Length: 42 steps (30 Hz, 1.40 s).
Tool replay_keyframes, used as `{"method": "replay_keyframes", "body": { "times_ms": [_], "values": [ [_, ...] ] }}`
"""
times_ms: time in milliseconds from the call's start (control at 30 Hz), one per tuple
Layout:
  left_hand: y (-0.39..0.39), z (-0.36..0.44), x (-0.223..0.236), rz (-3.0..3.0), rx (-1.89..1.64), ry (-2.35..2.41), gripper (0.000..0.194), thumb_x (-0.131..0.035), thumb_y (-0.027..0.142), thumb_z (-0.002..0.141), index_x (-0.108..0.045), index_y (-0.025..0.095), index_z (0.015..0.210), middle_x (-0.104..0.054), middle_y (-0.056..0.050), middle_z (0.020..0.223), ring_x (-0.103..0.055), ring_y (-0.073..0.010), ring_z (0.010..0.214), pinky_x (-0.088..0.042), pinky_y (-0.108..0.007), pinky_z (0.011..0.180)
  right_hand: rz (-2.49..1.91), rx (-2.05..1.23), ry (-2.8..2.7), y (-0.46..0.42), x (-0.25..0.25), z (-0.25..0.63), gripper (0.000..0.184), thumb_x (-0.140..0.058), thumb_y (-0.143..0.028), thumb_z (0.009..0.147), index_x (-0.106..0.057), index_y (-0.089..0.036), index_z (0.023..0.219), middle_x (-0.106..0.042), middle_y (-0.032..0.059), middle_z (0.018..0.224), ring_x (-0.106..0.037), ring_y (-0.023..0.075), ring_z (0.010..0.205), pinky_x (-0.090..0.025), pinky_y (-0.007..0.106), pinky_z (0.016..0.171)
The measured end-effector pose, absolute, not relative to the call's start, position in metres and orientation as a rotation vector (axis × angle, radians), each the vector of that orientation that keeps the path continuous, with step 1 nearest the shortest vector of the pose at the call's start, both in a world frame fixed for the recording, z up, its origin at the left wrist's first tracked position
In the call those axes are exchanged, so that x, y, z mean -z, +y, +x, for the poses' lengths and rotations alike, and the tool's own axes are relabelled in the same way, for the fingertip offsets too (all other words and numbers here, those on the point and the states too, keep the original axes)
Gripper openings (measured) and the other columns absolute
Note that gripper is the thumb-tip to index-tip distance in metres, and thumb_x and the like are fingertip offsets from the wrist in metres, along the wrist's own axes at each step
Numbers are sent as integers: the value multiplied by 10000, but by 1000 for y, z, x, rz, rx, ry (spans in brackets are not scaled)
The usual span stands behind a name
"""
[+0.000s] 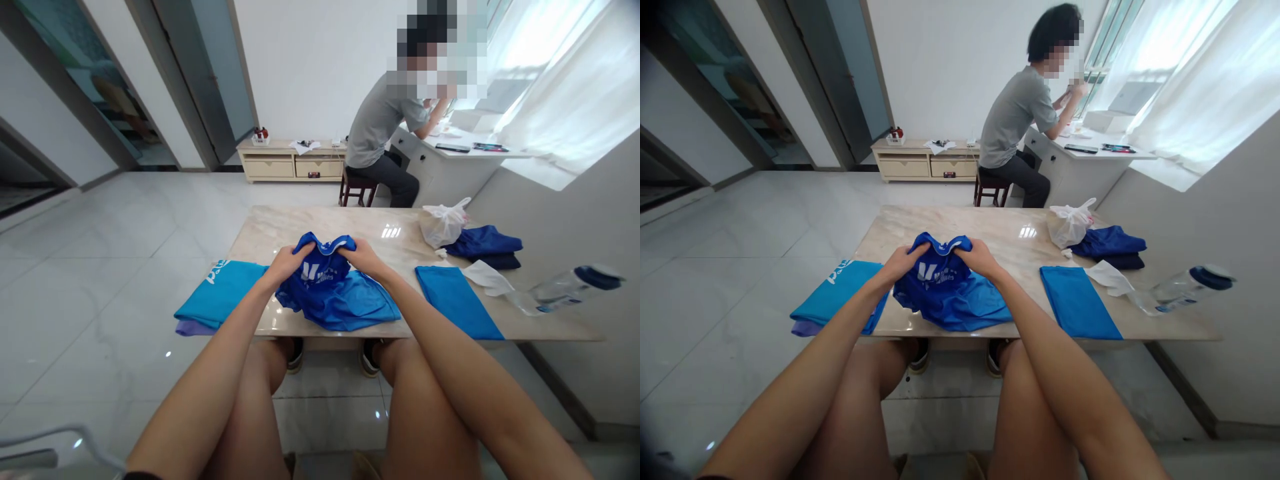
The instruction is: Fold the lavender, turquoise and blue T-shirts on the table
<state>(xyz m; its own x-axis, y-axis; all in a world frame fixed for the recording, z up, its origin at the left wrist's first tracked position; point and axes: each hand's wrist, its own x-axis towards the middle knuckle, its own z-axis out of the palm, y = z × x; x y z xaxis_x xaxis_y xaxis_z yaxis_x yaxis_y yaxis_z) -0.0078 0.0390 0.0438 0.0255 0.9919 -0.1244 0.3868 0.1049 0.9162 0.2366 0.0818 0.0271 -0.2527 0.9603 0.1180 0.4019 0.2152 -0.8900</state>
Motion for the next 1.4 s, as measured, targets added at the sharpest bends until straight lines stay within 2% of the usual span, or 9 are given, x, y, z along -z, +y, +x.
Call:
{"method": "replay_keyframes", "body": {
  "times_ms": [133, 333, 600, 733, 867, 1033, 1200, 1333, 1400],
  "values": [
    [33, -14, -17, 1838, -397, 1698, 531, -965, 521, 676, -829, 257, 1116, -856, -125, 1142, -790, -383, 1108, -614, -379, 869, -1369, -921, -1688, 94, -2, 240, 257, -680, -385, 898, -746, -159, 1002, -793, 47, 988, -730, 229, 944, -582, 315, 853],
    [40, -12, 9, 1979, 205, 1886, 348, -846, 380, 800, -844, 217, 1108, -829, -207, 1236, -788, -406, 1171, -605, -390, 926, -1710, -775, -2237, 96, 38, 266, 213, -789, -289, 943, -747, -145, 1095, -800, 144, 1186, -739, 276, 1102, -540, 301, 951],
    [48, -28, 9, 1917, 13, 1932, 315, -697, 387, 934, -846, 220, 1155, -809, -217, 1296, -770, -402, 1208, -586, -412, 972, -1866, -629, -2491, 108, 66, 249, 345, -653, -101, 982, -742, -25, 1306, -689, 270, 1436, -665, 334, 1352, -499, 316, 1126],
    [53, -42, 14, 1946, -75, 1885, 308, -686, 370, 933, -843, 248, 1168, -829, -167, 1271, -771, -370, 1207, -575, -374, 976, -1910, -682, -2533, 107, 66, 246, 413, -692, -108, 962, -730, -49, 1369, -682, 258, 1471, -636, 341, 1412, -481, 324, 1180],
    [56, -56, 24, 1955, -125, 1867, 269, -740, 379, 870, -857, 249, 1075, -854, -142, 1171, -787, -368, 1149, -577, -348, 912, -2038, -925, -2565, 99, 59, 256, 322, -780, -259, 953, -796, -78, 1219, -800, 221, 1225, -771, 337, 1170, -613, 365, 1023],
    [62, -67, 30, 1780, -443, 1589, 228, -861, 411, 659, -836, 224, 788, -832, -73, 822, -791, -329, 911, -589, -339, 801, -2038, -2034, -2374, 87, 51, 287, 288, -819, -368, 913, -782, -102, 1016, -823, 113, 889, -810, 250, 862, -671, 317, 780],
    [68, -69, 14, 1615, -1009, 1454, 443, -856, 546, 630, -855, 179, 879, -835, -58, 852, -767, -291, 888, -582, -343, 829, -1831, -1177, -2225, 92, 27, 317, 132, -622, -144, 941, -754, -132, 949, -796, 72, 791, -774, 201, 763, -599, 260, 781],
    [66, -64, 3, 1647, -1099, 1461, 439, -855, 569, 670, -856, 183, 880, -835, -54, 859, -761, -288, 895, -560, -333, 807, -1644, -842, -1925, 93, 4, 330, 669, -527, -6, 787, -666, -147, 1426, -782, 8, 747, -782, 218, 832, -587, 279, 847],
    [65, -63, 0, 1670, -1109, 1486, 405, -846, 559, 691, -854, 188, 854, -827, -51, 834, -752, -280, 871, -547, -326, 775, -1562, -730, -1899, 91, -3, 335, 812, -526, 0, 732, -608, -179, 1520, -782, -13, 749, -777, 226, 877, -584, 302, 913]
  ]
}}
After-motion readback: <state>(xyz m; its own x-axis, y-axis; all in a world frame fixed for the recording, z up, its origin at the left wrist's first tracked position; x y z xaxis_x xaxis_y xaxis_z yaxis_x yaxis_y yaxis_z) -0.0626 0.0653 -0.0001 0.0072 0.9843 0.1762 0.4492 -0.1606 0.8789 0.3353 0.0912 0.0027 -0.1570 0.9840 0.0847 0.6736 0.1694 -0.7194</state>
